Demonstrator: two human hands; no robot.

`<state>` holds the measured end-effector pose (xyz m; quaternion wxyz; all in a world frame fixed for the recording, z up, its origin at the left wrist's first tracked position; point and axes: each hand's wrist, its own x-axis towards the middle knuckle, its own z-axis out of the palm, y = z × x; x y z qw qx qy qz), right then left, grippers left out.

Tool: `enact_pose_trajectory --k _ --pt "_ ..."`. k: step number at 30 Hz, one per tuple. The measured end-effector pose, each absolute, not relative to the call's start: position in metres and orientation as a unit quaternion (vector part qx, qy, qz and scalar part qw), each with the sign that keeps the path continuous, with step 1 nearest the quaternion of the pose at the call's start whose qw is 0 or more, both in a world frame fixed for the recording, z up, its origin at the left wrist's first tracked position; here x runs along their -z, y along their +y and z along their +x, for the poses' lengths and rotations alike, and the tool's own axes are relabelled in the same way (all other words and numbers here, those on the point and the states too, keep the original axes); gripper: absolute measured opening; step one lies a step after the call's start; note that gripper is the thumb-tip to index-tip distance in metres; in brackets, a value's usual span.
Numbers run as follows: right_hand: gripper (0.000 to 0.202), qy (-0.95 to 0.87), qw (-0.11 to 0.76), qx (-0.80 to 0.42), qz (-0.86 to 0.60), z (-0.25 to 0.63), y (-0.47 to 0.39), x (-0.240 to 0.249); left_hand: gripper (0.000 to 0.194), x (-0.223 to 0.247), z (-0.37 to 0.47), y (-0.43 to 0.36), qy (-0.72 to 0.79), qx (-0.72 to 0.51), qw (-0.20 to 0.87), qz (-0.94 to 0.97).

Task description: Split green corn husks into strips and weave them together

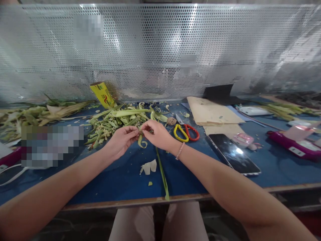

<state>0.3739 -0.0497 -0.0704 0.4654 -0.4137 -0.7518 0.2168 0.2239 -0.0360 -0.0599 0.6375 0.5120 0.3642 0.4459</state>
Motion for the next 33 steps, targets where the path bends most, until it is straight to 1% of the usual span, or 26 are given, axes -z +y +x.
enact_pose_trajectory --k 3,6,11,15,22,26,31,33 --pt "0.006 -0.733 0.47 -0.244 -0.427 0.373 -0.047 0.071 0.014 0.062 0.223 -0.035 0.364 -0.447 0.634 0.515" --pt "0.003 -0.747 0.451 -0.229 -0.431 0.374 -0.046 0.07 0.014 0.063 0.223 -0.034 0.361 -0.448 0.628 0.524" --pt "0.008 -0.751 0.437 -0.211 -0.448 0.374 -0.046 0.07 0.014 0.065 0.222 -0.032 0.36 -0.449 0.608 0.547" --pt "0.006 -0.76 0.431 -0.2 -0.444 0.375 -0.045 0.07 0.016 0.066 0.221 -0.03 0.364 -0.45 0.579 0.575" --pt "0.007 -0.752 0.438 -0.198 -0.452 0.372 -0.047 0.071 0.013 0.067 0.217 -0.026 0.36 -0.439 0.475 0.672" --pt "0.007 -0.748 0.44 -0.218 -0.447 0.371 -0.047 0.072 0.01 0.065 0.214 -0.025 0.352 -0.422 0.414 0.726" --pt "0.01 -0.74 0.438 -0.273 -0.431 0.371 -0.045 0.074 0.006 0.065 0.212 -0.026 0.347 -0.417 0.303 0.783" --pt "0.008 -0.748 0.438 -0.255 -0.427 0.371 -0.045 0.074 0.006 0.065 0.212 -0.027 0.348 -0.42 0.263 0.796"
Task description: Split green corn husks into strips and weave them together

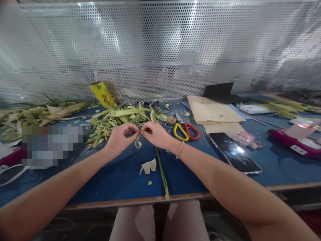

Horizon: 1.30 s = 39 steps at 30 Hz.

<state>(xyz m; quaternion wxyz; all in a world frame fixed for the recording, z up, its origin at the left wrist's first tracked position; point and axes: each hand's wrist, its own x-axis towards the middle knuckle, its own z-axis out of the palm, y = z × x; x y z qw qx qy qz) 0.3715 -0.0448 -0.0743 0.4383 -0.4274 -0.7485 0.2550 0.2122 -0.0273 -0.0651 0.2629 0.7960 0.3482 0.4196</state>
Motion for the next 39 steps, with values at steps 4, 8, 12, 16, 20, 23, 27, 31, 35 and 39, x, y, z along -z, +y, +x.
enact_pose_trajectory --k 4,8,12,16,20,23,27,31,35,39 --pt "0.005 -0.775 0.44 -0.198 -0.408 0.376 -0.045 0.074 0.009 0.064 0.213 -0.029 0.354 -0.433 0.226 0.797" --pt "0.006 -0.762 0.443 -0.256 -0.398 0.38 -0.044 0.072 0.008 0.062 0.212 -0.029 0.348 -0.438 0.219 0.8" --pt "0.004 -0.718 0.453 -0.353 -0.394 0.376 -0.044 0.072 0.006 0.061 0.21 -0.028 0.329 -0.431 0.199 0.817" --pt "0.004 -0.723 0.459 -0.355 -0.375 0.375 -0.044 0.073 0.004 0.062 0.208 -0.028 0.316 -0.438 0.222 0.812" --pt "0.009 -0.777 0.449 -0.241 -0.369 0.38 -0.043 0.072 0.005 0.063 0.208 -0.028 0.313 -0.432 0.226 0.815" --pt "0.012 -0.808 0.448 -0.15 -0.352 0.383 -0.041 0.071 0.004 0.062 0.208 -0.028 0.305 -0.433 0.225 0.818" --pt "0.015 -0.835 0.435 -0.071 -0.33 0.384 -0.041 0.071 0.005 0.061 0.208 -0.027 0.298 -0.43 0.203 0.828" --pt "0.015 -0.846 0.432 -0.015 -0.312 0.383 -0.042 0.072 0.005 0.06 0.209 -0.029 0.312 -0.447 0.194 0.816" --pt "0.016 -0.849 0.433 0.018 -0.302 0.382 -0.044 0.071 0.002 0.061 0.211 -0.029 0.342 -0.468 0.242 0.778" --pt "0.014 -0.843 0.435 0.024 -0.314 0.382 -0.047 0.069 0.005 0.064 0.212 -0.027 0.339 -0.472 0.326 0.745"
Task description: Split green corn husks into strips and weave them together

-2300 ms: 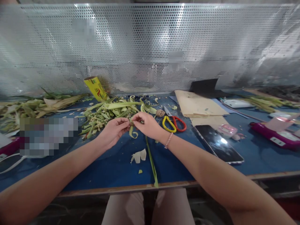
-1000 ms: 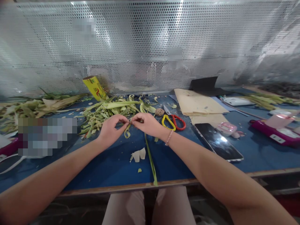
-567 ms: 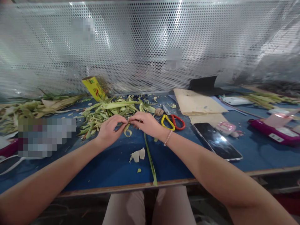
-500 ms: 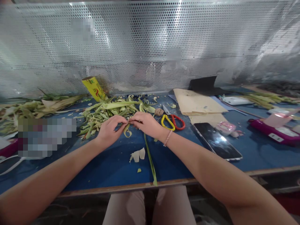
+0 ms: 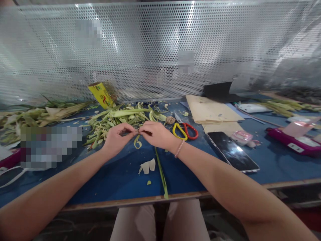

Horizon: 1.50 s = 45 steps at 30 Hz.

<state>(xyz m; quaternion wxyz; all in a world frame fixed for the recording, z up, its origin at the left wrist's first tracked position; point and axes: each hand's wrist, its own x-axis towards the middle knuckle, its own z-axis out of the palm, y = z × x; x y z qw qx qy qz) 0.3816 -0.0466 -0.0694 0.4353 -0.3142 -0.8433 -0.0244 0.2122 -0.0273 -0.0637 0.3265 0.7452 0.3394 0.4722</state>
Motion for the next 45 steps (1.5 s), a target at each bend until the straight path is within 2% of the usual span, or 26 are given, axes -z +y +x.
enact_pose_trajectory --k 4,12,18,23,35,39,45 --pt "0.013 -0.847 0.415 0.051 -0.329 0.381 -0.05 0.068 0.012 0.065 0.216 -0.027 0.347 -0.478 0.401 0.7" --pt "0.014 -0.845 0.323 0.126 -0.407 0.381 -0.053 0.064 0.019 0.066 0.22 -0.028 0.374 -0.491 0.477 0.626" --pt "0.011 -0.849 0.293 0.066 -0.436 0.382 -0.054 0.061 0.021 0.067 0.219 -0.027 0.391 -0.451 0.559 0.576" --pt "0.005 -0.868 0.272 -0.003 -0.415 0.381 -0.054 0.064 0.018 0.067 0.219 -0.026 0.41 -0.437 0.543 0.588" --pt "0.014 -0.883 0.168 0.047 -0.435 0.38 -0.048 0.072 0.016 0.073 0.217 -0.02 0.422 -0.388 0.584 0.575" --pt "0.017 -0.884 0.172 0.063 -0.43 0.378 -0.05 0.071 0.014 0.074 0.216 -0.018 0.418 -0.392 0.583 0.576" --pt "0.01 -0.864 0.199 0.053 -0.46 0.375 -0.053 0.069 0.013 0.076 0.216 -0.017 0.405 -0.398 0.579 0.585"
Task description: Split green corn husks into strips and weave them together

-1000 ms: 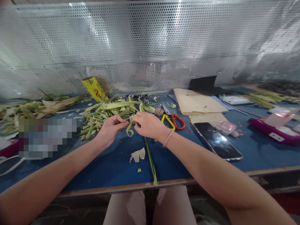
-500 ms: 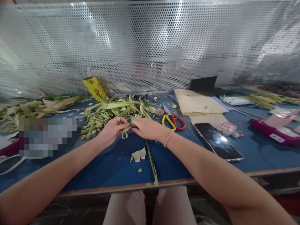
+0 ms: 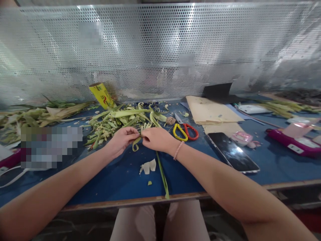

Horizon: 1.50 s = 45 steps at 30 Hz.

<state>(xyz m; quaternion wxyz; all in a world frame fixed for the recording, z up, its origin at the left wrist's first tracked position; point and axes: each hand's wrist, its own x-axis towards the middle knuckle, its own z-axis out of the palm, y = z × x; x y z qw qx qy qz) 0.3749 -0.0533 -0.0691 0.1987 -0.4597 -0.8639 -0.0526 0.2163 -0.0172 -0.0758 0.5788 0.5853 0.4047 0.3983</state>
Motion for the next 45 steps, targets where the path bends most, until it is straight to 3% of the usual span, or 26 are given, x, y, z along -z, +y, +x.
enact_pose_trajectory --k 20,28,34,39,45 --pt "0.023 -0.836 0.204 -0.056 -0.506 0.361 -0.051 0.068 0.014 0.071 0.225 -0.023 0.444 -0.481 0.536 0.533" --pt "0.021 -0.851 0.163 -0.111 -0.487 0.367 -0.045 0.067 0.011 0.078 0.226 -0.017 0.439 -0.476 0.487 0.586" --pt "0.022 -0.87 0.125 -0.075 -0.472 0.369 -0.048 0.066 0.01 0.081 0.226 -0.018 0.435 -0.455 0.443 0.639" --pt "0.02 -0.849 0.155 0.019 -0.504 0.368 -0.057 0.069 0.011 0.08 0.228 -0.023 0.438 -0.473 0.472 0.602" --pt "0.013 -0.871 0.197 0.073 -0.445 0.367 -0.053 0.072 0.018 0.072 0.223 -0.024 0.405 -0.358 0.662 0.519"
